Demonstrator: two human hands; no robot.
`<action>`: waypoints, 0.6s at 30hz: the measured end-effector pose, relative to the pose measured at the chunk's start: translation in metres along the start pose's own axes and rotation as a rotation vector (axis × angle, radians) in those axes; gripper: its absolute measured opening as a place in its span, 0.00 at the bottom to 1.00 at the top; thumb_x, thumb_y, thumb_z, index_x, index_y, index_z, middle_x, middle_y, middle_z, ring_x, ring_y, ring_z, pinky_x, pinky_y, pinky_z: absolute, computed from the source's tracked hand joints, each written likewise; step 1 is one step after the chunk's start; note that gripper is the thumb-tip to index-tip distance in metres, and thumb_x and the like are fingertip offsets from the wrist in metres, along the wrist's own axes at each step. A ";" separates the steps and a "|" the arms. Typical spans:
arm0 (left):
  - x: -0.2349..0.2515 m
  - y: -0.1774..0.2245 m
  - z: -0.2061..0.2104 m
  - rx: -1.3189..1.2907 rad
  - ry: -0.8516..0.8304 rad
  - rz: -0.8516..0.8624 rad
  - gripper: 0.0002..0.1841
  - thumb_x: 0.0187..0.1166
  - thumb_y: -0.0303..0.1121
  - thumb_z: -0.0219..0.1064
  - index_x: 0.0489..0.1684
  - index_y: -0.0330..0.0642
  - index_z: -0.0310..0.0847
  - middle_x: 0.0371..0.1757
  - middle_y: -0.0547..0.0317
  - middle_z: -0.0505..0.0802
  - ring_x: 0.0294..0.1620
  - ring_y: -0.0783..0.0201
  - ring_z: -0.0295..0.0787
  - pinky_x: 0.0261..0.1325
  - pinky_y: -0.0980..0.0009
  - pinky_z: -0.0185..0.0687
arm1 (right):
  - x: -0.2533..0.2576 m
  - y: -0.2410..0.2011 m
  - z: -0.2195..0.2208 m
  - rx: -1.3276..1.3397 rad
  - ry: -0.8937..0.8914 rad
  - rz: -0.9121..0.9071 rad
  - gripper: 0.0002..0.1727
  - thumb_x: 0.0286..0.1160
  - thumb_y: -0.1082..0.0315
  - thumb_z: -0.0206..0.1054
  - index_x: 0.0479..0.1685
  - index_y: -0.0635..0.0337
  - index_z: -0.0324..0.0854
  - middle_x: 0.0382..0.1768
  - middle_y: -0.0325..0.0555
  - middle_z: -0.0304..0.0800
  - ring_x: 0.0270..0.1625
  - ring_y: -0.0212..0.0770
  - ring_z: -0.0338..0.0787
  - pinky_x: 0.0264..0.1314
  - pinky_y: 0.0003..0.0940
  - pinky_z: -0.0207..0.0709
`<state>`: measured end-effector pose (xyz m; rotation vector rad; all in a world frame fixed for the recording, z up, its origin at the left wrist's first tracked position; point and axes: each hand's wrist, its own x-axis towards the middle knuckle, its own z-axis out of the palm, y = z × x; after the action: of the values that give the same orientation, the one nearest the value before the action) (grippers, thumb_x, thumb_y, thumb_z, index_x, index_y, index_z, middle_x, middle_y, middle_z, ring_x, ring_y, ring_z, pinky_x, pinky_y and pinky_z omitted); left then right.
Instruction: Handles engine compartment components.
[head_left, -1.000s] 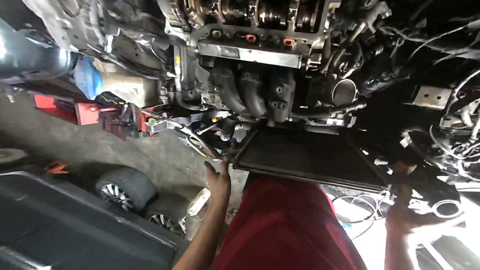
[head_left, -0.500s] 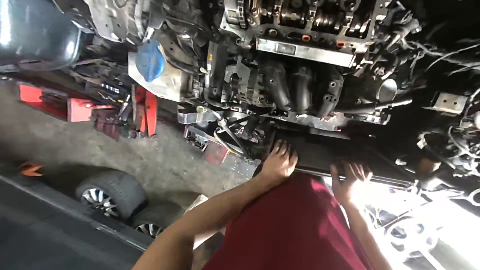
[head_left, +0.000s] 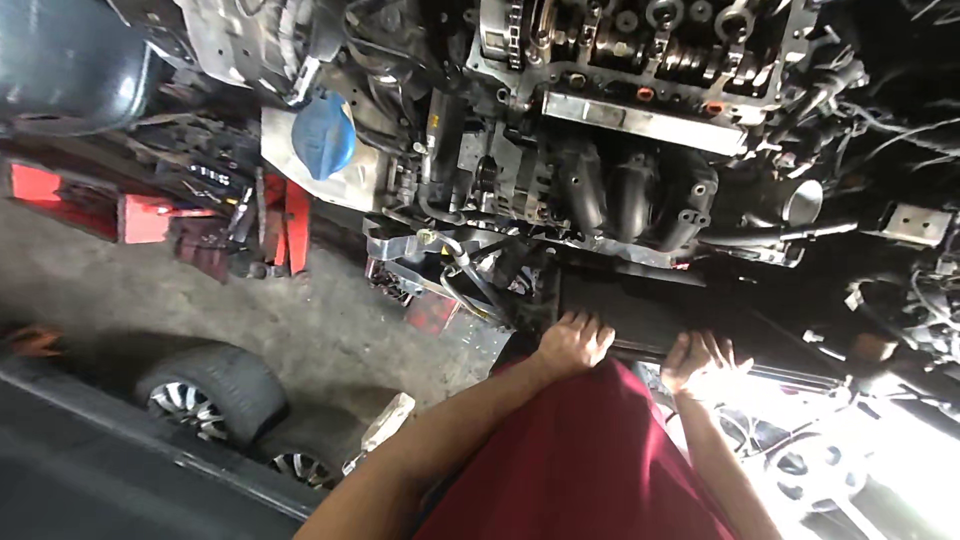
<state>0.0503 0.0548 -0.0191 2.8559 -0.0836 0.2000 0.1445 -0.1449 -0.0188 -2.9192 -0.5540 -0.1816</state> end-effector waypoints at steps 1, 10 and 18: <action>-0.001 0.000 0.000 0.000 0.002 0.001 0.14 0.80 0.42 0.62 0.36 0.44 0.90 0.40 0.52 0.98 0.42 0.53 0.97 0.42 0.60 0.91 | -0.001 -0.001 0.000 -0.003 0.008 0.000 0.34 0.82 0.50 0.41 0.23 0.60 0.90 0.34 0.54 0.96 0.46 0.62 0.93 0.53 0.68 0.71; 0.008 0.001 -0.019 -0.070 -0.172 -0.023 0.19 0.68 0.44 0.75 0.45 0.37 0.91 0.41 0.42 0.96 0.46 0.42 0.96 0.46 0.48 0.90 | -0.007 -0.004 -0.030 0.172 -0.116 0.154 0.35 0.82 0.46 0.48 0.61 0.70 0.86 0.64 0.73 0.86 0.74 0.82 0.75 0.77 0.82 0.52; 0.018 0.003 -0.034 -0.138 -0.492 -0.060 0.23 0.76 0.40 0.73 0.65 0.36 0.84 0.55 0.37 0.94 0.60 0.37 0.91 0.61 0.43 0.84 | -0.190 -0.006 -0.080 0.172 -0.337 0.640 0.21 0.83 0.68 0.57 0.56 0.82 0.82 0.54 0.76 0.89 0.61 0.69 0.88 0.73 0.63 0.74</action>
<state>0.0631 0.0608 0.0163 2.6986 -0.1039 -0.5032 -0.0403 -0.2213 0.0324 -2.7960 0.3291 0.4190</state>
